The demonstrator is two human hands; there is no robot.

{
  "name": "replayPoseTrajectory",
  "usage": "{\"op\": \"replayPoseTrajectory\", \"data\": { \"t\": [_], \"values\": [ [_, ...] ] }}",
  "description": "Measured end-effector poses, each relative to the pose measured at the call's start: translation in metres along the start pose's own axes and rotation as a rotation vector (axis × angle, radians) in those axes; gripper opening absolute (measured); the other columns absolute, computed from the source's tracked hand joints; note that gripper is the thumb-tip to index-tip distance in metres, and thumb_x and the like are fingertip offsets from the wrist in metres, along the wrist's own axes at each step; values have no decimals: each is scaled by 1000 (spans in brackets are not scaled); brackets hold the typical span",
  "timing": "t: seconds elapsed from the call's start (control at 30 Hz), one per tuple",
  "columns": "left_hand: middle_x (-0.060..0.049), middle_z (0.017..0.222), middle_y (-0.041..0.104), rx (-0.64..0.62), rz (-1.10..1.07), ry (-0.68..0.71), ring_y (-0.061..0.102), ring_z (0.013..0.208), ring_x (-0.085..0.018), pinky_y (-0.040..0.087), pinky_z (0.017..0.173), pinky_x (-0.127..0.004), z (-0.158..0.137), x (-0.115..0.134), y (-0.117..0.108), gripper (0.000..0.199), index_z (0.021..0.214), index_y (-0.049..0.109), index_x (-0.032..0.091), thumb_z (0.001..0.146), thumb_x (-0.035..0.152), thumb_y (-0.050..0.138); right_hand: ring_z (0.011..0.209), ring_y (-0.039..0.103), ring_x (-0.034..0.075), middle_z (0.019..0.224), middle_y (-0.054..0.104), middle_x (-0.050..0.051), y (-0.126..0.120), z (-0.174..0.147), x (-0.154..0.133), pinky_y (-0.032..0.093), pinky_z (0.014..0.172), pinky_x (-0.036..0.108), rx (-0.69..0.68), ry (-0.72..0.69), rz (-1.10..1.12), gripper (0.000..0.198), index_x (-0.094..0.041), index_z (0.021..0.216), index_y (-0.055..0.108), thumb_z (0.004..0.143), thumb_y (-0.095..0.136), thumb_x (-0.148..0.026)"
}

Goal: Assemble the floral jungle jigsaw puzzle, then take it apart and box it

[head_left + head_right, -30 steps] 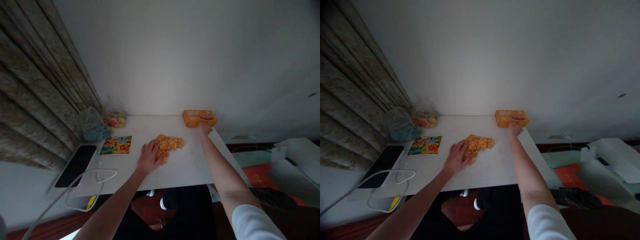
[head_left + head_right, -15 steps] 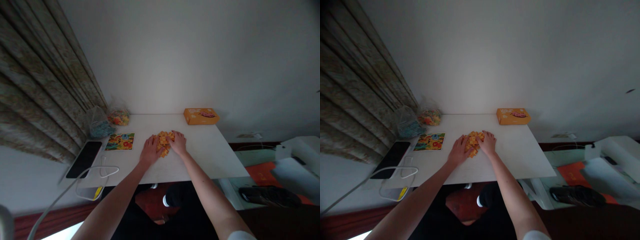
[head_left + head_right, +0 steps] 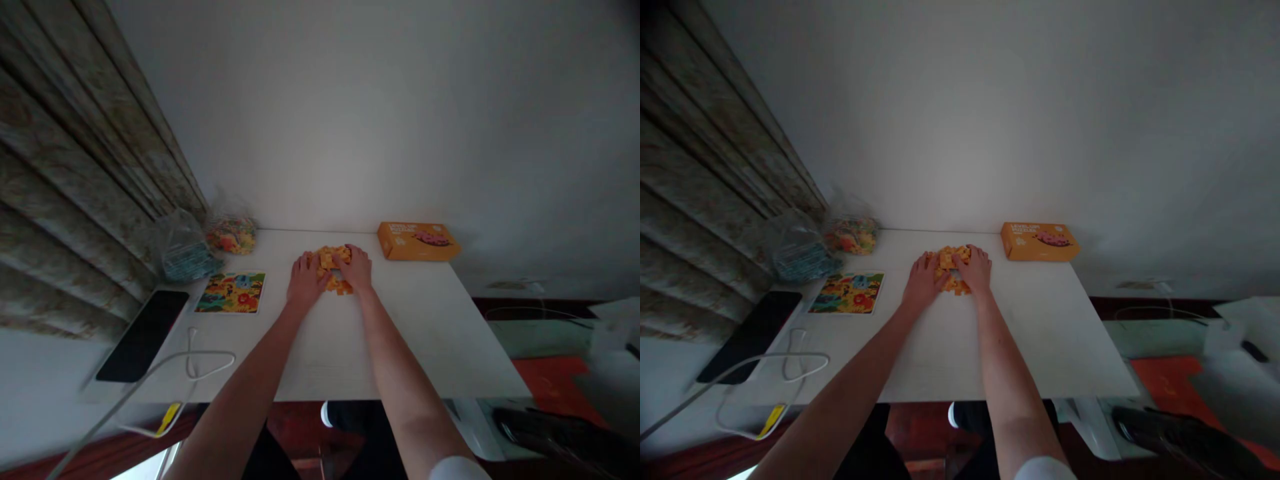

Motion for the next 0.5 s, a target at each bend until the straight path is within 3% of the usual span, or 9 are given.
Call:
{"op": "replayPoseTrajectory", "data": {
  "t": [0.23,0.37,0.5],
  "values": [
    [-17,142,56,74,-270,-34,54,132,-33,42,116,-50,53,-28,12,70,141,54,20,79,38,83,114,63,30,124,69,15,6,29,19,48,105,45,-74,-37,239,57,-18,130,67,82,74,-49],
    [-12,136,58,84,-490,-70,57,129,-28,43,116,-46,65,-42,13,74,139,56,22,71,21,85,112,65,26,127,65,12,5,32,33,52,102,42,-126,0,434,64,-23,134,64,75,80,-42],
    [-10,138,59,83,-663,-177,61,125,-26,49,111,-42,68,-49,10,75,139,57,22,68,13,81,106,66,25,127,65,11,2,32,38,56,94,42,-136,81,479,65,-25,134,64,73,81,-38]
  ]
}}
Point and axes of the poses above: each hand's wrist, its own z-axis towards the middle knuckle, its own y-axis out of the palm, x = y × z, the point moved 4 cm from there along z, towards the middle knuckle
